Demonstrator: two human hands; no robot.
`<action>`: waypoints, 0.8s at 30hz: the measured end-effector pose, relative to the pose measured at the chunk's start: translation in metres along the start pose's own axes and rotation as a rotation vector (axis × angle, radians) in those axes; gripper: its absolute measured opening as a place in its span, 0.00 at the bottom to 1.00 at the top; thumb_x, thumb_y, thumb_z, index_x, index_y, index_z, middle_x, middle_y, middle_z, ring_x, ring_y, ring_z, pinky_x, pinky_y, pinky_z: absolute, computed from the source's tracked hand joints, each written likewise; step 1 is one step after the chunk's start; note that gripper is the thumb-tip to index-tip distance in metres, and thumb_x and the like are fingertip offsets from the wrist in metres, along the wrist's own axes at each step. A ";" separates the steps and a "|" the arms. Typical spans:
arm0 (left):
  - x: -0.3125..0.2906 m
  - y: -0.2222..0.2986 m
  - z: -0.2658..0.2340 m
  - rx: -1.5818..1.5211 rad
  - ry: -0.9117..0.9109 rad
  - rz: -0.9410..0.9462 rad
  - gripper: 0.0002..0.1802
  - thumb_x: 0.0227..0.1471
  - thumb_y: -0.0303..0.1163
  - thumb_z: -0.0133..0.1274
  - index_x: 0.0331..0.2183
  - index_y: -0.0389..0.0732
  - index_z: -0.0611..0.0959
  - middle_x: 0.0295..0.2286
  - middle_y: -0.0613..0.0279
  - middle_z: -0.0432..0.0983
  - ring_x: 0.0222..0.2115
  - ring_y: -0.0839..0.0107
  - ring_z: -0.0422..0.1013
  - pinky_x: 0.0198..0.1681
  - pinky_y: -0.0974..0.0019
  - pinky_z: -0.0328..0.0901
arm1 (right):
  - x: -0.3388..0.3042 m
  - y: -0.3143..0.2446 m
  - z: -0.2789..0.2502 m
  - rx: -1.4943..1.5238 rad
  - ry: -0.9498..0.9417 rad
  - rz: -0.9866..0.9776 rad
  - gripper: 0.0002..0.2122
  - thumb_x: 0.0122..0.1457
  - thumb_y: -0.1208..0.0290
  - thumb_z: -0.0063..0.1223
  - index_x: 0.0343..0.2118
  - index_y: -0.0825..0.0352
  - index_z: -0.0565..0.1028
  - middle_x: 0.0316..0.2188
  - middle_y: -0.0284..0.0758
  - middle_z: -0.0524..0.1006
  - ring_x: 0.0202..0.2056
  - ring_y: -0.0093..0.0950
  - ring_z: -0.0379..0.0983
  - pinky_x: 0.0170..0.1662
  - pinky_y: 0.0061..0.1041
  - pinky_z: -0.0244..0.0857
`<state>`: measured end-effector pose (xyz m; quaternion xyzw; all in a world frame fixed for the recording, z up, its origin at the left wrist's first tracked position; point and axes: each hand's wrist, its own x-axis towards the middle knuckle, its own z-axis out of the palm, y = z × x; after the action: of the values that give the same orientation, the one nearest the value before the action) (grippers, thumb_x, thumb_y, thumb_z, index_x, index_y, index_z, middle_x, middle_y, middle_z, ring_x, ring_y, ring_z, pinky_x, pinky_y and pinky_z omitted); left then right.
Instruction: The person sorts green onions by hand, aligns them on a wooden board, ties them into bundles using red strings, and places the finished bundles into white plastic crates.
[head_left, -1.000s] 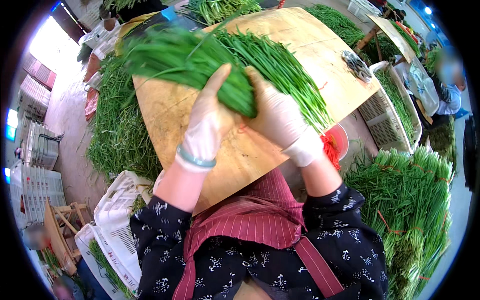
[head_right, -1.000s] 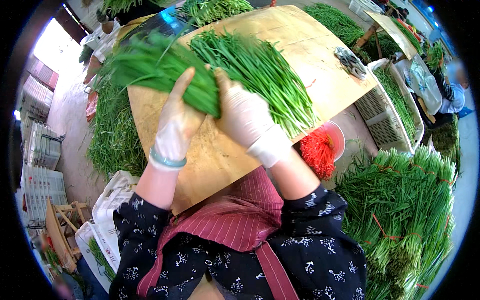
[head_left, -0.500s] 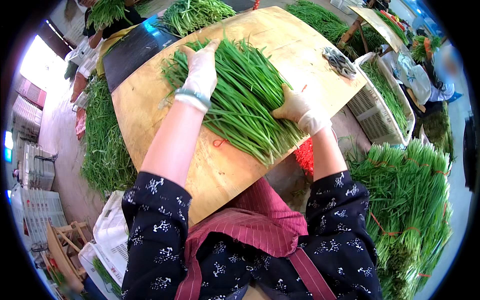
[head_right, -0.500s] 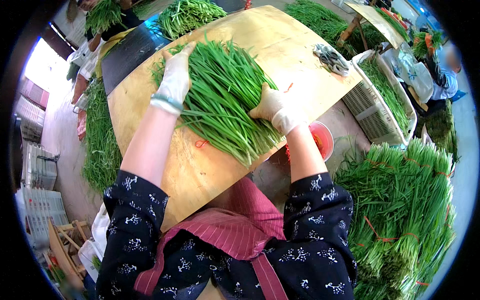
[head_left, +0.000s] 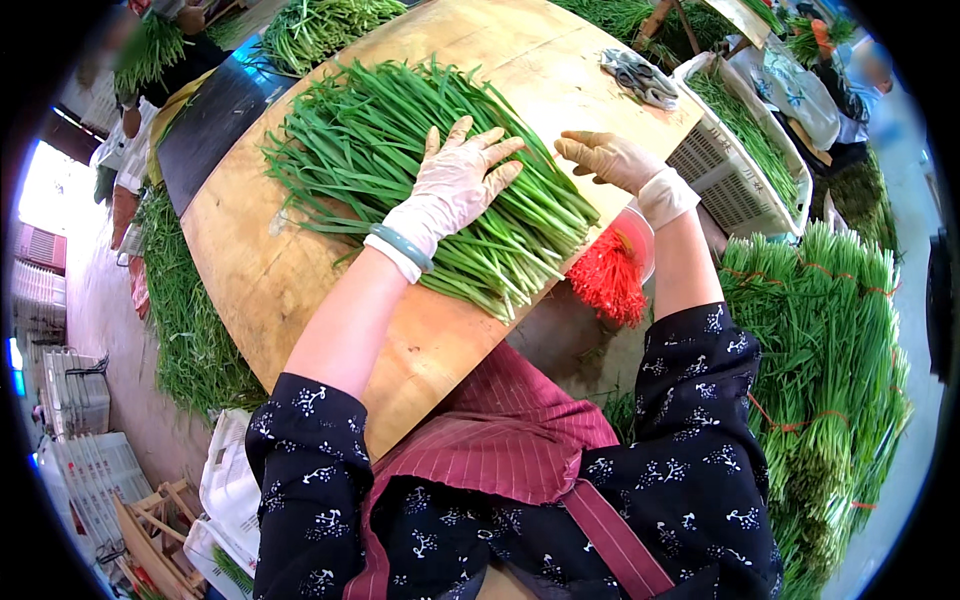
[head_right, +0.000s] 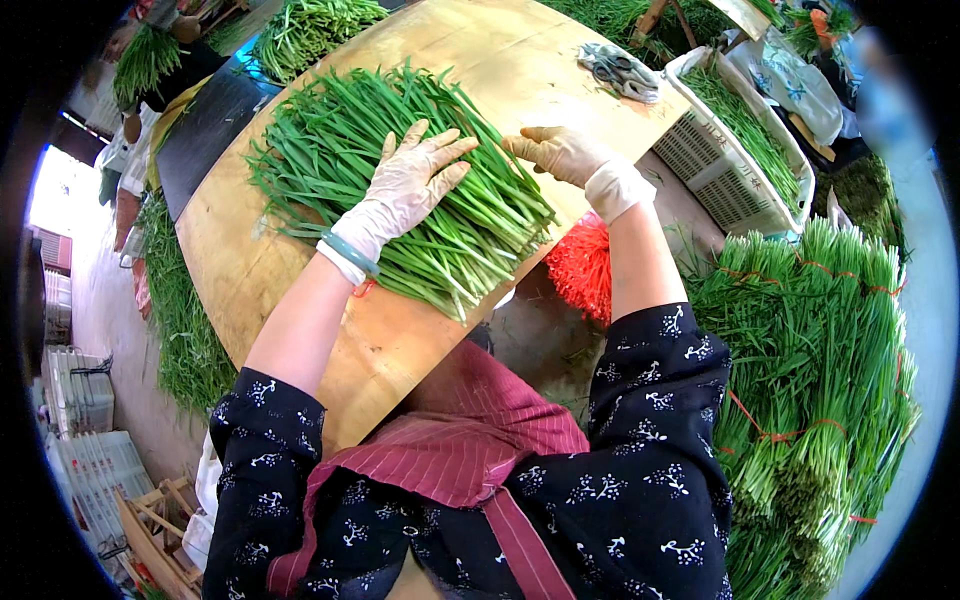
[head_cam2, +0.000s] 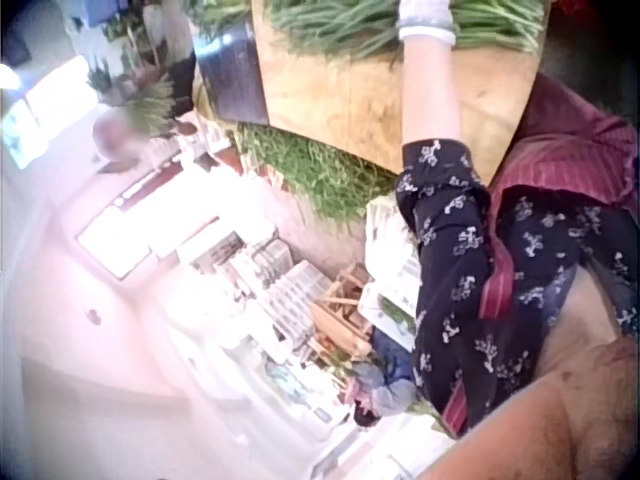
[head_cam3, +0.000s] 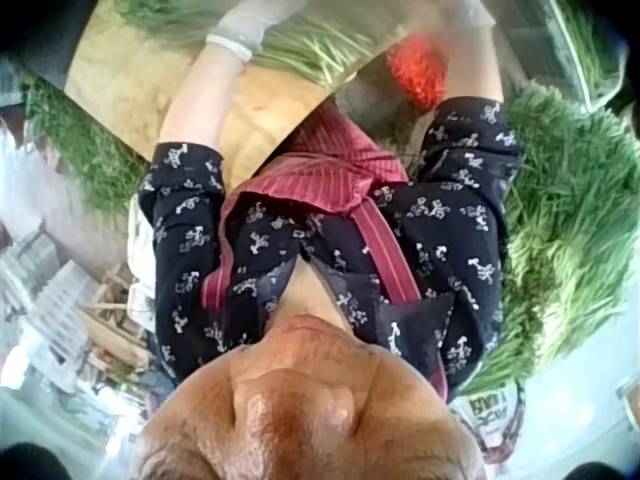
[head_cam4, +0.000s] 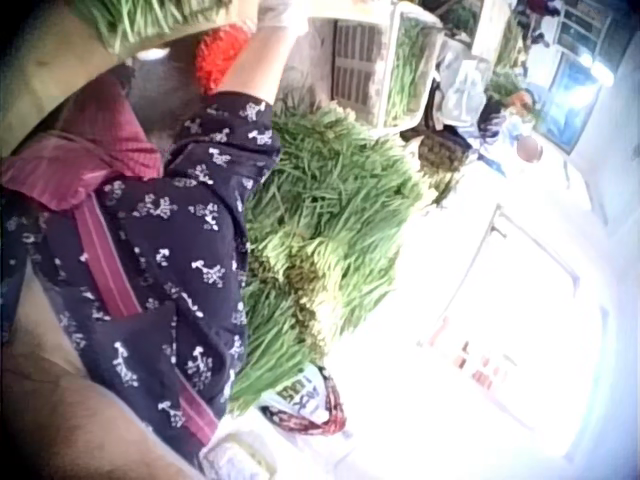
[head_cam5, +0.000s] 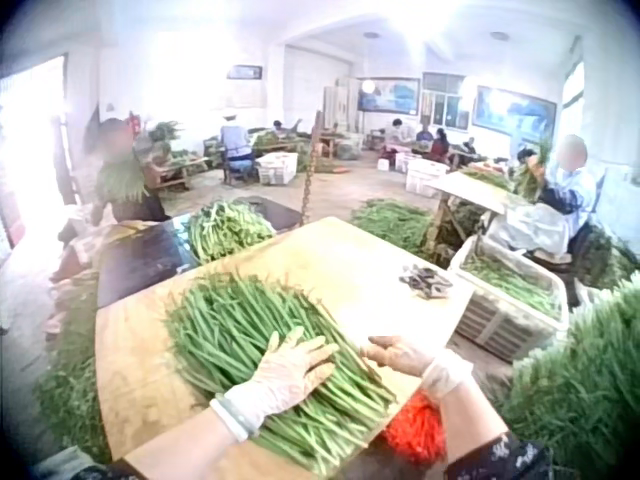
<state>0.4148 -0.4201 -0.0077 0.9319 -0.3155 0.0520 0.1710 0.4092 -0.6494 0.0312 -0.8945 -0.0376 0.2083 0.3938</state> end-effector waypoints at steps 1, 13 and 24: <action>0.001 -0.001 0.002 0.006 -0.009 0.000 0.24 0.53 0.54 0.36 0.50 0.60 0.68 0.52 0.64 0.59 0.56 0.54 0.47 0.56 0.44 0.37 | 0.001 0.002 -0.001 -0.027 0.025 -0.030 0.38 0.49 0.38 0.42 0.53 0.69 0.60 0.46 0.42 0.69 0.46 0.32 0.66 0.45 0.27 0.61; -0.011 -0.014 0.014 -0.049 0.077 0.144 0.21 0.53 0.48 0.39 0.47 0.53 0.72 0.48 0.63 0.64 0.54 0.55 0.52 0.57 0.50 0.39 | 0.028 0.002 0.056 -0.091 -0.075 -0.346 0.31 0.54 0.41 0.35 0.51 0.64 0.64 0.45 0.43 0.70 0.46 0.32 0.65 0.51 0.24 0.54; -0.055 0.018 -0.031 -0.549 0.564 -0.147 0.27 0.53 0.39 0.43 0.51 0.34 0.64 0.52 0.47 0.55 0.55 0.56 0.49 0.58 0.60 0.41 | 0.018 -0.013 0.023 0.000 -0.172 0.060 0.48 0.46 0.32 0.37 0.57 0.72 0.46 0.56 0.46 0.54 0.57 0.35 0.50 0.52 0.32 0.55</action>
<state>0.3604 -0.3913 0.0157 0.8208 -0.1909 0.2073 0.4969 0.4181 -0.6208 0.0202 -0.8740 -0.0442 0.2962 0.3827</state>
